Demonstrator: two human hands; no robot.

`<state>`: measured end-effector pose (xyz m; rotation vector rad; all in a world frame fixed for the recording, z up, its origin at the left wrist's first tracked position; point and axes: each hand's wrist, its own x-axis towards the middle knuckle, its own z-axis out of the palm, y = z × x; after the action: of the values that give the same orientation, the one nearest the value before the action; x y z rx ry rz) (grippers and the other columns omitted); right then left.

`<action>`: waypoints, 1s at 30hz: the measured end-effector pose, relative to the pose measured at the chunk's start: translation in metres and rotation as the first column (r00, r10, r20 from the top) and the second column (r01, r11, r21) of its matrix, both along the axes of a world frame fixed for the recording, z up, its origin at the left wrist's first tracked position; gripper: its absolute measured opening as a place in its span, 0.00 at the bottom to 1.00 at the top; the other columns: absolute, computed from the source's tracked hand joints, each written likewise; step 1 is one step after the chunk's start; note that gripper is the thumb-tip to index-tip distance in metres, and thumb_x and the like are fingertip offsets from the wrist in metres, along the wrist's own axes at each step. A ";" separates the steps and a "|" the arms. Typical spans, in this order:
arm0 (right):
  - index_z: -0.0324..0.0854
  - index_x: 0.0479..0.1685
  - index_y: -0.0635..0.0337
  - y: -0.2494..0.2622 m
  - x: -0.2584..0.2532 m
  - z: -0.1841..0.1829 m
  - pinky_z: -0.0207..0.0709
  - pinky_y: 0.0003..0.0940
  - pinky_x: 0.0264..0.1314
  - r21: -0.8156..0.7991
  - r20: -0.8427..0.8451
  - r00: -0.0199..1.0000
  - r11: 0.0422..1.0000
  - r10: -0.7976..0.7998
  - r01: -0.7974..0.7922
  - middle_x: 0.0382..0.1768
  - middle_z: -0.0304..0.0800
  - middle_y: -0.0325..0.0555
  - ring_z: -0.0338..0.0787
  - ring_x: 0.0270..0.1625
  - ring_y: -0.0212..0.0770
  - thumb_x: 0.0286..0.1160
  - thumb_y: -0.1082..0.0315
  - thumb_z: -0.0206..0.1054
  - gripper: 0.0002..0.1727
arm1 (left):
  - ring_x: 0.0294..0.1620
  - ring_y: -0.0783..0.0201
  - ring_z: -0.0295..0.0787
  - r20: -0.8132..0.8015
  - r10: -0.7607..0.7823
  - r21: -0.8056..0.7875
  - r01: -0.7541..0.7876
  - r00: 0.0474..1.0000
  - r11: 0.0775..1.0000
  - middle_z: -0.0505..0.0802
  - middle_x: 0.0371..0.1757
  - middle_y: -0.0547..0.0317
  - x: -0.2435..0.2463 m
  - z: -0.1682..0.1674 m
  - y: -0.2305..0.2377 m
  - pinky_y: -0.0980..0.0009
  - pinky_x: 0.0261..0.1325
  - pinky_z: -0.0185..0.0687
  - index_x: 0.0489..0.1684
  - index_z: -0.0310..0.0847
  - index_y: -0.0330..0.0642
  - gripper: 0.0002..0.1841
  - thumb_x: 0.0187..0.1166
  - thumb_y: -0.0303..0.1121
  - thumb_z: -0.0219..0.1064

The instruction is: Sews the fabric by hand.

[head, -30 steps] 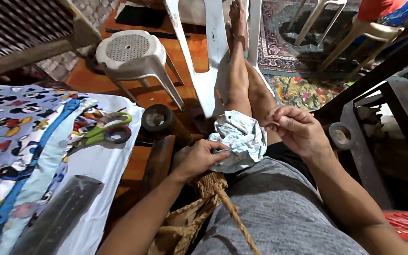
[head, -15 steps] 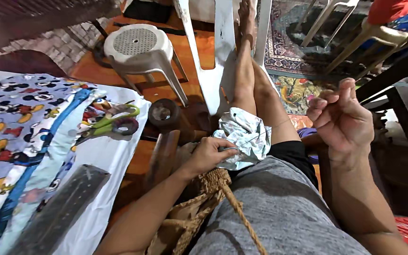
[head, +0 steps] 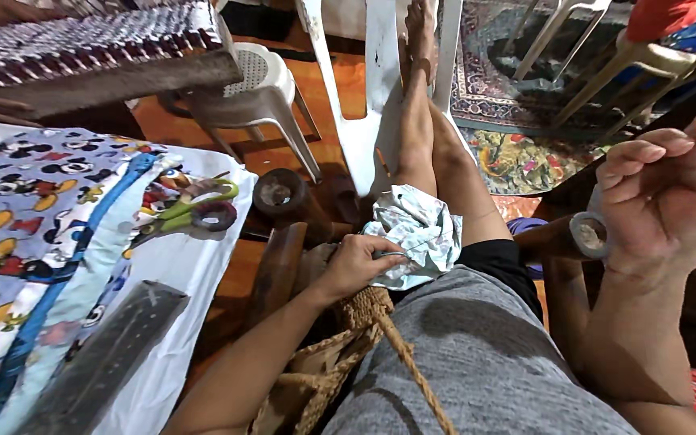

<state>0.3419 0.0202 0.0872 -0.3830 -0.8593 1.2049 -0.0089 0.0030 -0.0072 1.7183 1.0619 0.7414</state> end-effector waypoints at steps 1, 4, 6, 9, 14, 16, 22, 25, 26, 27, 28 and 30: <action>0.79 0.46 0.44 0.000 0.003 -0.001 0.87 0.25 0.50 0.010 0.000 1.000 1.000 -0.008 0.008 0.34 0.88 0.33 0.91 0.40 0.31 0.96 0.62 0.38 0.20 | 0.39 0.89 0.87 0.000 -0.004 0.003 0.004 1.000 1.000 0.95 0.38 0.70 0.000 0.000 0.000 0.87 0.48 0.82 0.39 0.94 0.41 0.04 0.76 0.30 0.75; 0.79 0.47 0.43 0.002 0.010 -0.003 0.86 0.25 0.52 0.026 0.026 0.999 0.999 -0.039 0.038 0.34 0.87 0.32 0.91 0.41 0.30 0.96 0.61 0.39 0.19 | 0.40 0.88 0.87 -0.029 -0.014 0.014 0.014 0.999 1.000 0.95 0.39 0.69 0.000 -0.001 0.001 0.87 0.49 0.82 0.40 0.94 0.40 0.05 0.76 0.31 0.74; 0.79 0.46 0.40 0.003 0.007 -0.003 0.86 0.25 0.51 0.017 0.128 0.987 0.995 -0.099 0.098 0.33 0.88 0.28 0.91 0.40 0.28 0.96 0.61 0.40 0.18 | 0.41 0.87 0.86 -0.067 -0.020 0.024 0.022 0.998 0.999 0.95 0.40 0.67 0.000 0.000 0.000 0.85 0.50 0.81 0.41 0.94 0.41 0.07 0.77 0.33 0.73; 0.82 0.49 0.39 0.005 0.002 -0.007 0.87 0.28 0.49 0.054 0.265 0.956 0.992 -0.123 0.113 0.34 0.89 0.28 0.91 0.39 0.30 0.93 0.64 0.47 0.15 | 0.40 0.88 0.85 -0.079 -0.017 0.026 0.019 0.997 0.999 0.95 0.39 0.68 0.000 0.002 0.000 0.85 0.49 0.80 0.42 0.94 0.41 0.07 0.78 0.35 0.73; 0.81 0.48 0.40 0.007 0.012 -0.006 0.87 0.28 0.49 0.076 0.256 0.950 0.984 -0.177 0.163 0.34 0.89 0.29 0.91 0.39 0.30 0.94 0.64 0.45 0.16 | 0.39 0.89 0.85 -0.053 -0.024 0.037 0.026 0.998 0.999 0.95 0.38 0.69 -0.001 0.000 0.001 0.87 0.47 0.80 0.41 0.94 0.41 0.07 0.77 0.34 0.74; 0.80 0.49 0.41 0.008 0.018 -0.006 0.88 0.29 0.51 0.066 0.230 0.948 0.975 -0.220 0.210 0.34 0.89 0.30 0.91 0.39 0.30 0.94 0.64 0.43 0.17 | 0.38 0.89 0.85 -0.052 -0.026 0.030 0.028 0.998 0.999 0.95 0.38 0.70 -0.001 0.000 0.001 0.87 0.47 0.80 0.41 0.94 0.41 0.07 0.77 0.34 0.74; 0.75 0.51 0.45 0.012 0.028 -0.005 0.87 0.28 0.53 0.023 0.162 0.936 0.950 -0.312 0.313 0.34 0.87 0.31 0.91 0.39 0.31 0.96 0.64 0.39 0.16 | 0.40 0.89 0.86 -0.051 -0.034 0.002 0.035 0.998 0.999 0.95 0.39 0.69 -0.001 0.000 0.002 0.87 0.48 0.81 0.43 0.94 0.42 0.07 0.77 0.34 0.73; 0.76 0.51 0.46 0.012 0.035 -0.007 0.87 0.30 0.56 0.032 0.113 0.943 0.949 -0.314 0.313 0.36 0.88 0.33 0.92 0.41 0.32 0.96 0.66 0.40 0.16 | 0.40 0.89 0.85 -0.049 -0.034 -0.002 0.034 0.998 0.999 0.95 0.39 0.70 0.000 0.000 0.001 0.87 0.48 0.80 0.42 0.94 0.41 0.07 0.77 0.33 0.74; 0.76 0.51 0.47 0.013 0.038 -0.007 0.87 0.30 0.56 0.033 0.101 0.942 0.948 -0.319 0.318 0.36 0.88 0.34 0.92 0.42 0.33 0.96 0.66 0.39 0.17 | 0.40 0.89 0.85 -0.046 -0.037 0.002 0.037 0.998 0.999 0.95 0.39 0.69 0.000 0.000 0.001 0.87 0.48 0.80 0.42 0.94 0.41 0.06 0.77 0.33 0.74; 0.75 0.51 0.47 0.012 0.042 -0.008 0.87 0.30 0.57 0.038 0.094 0.941 0.946 -0.324 0.322 0.36 0.88 0.34 0.92 0.42 0.32 0.96 0.66 0.38 0.17 | 0.40 0.89 0.85 -0.044 -0.039 0.005 0.039 0.998 0.999 0.95 0.39 0.69 -0.001 -0.001 0.001 0.87 0.48 0.80 0.42 0.94 0.41 0.06 0.77 0.33 0.74; 0.75 0.52 0.47 0.012 0.046 -0.009 0.87 0.30 0.57 0.046 0.090 0.941 0.945 -0.326 0.323 0.36 0.87 0.33 0.92 0.42 0.32 0.96 0.66 0.37 0.17 | 0.40 0.89 0.85 -0.044 -0.040 0.006 0.040 0.998 0.999 0.95 0.39 0.70 -0.001 -0.002 0.001 0.87 0.48 0.80 0.42 0.94 0.42 0.06 0.77 0.33 0.74; 0.73 0.53 0.46 0.011 0.055 -0.010 0.86 0.30 0.58 0.059 0.093 0.937 0.942 -0.335 0.331 0.36 0.87 0.33 0.91 0.43 0.32 0.97 0.64 0.34 0.18 | 0.39 0.89 0.85 -0.046 -0.039 0.006 0.040 0.998 0.999 0.95 0.39 0.70 0.000 -0.002 0.001 0.87 0.48 0.80 0.42 0.94 0.42 0.06 0.77 0.33 0.74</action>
<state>0.3972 0.0312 0.0767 -0.5366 -0.8661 0.8567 -0.0094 0.0042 -0.0093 1.7649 1.0543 0.6851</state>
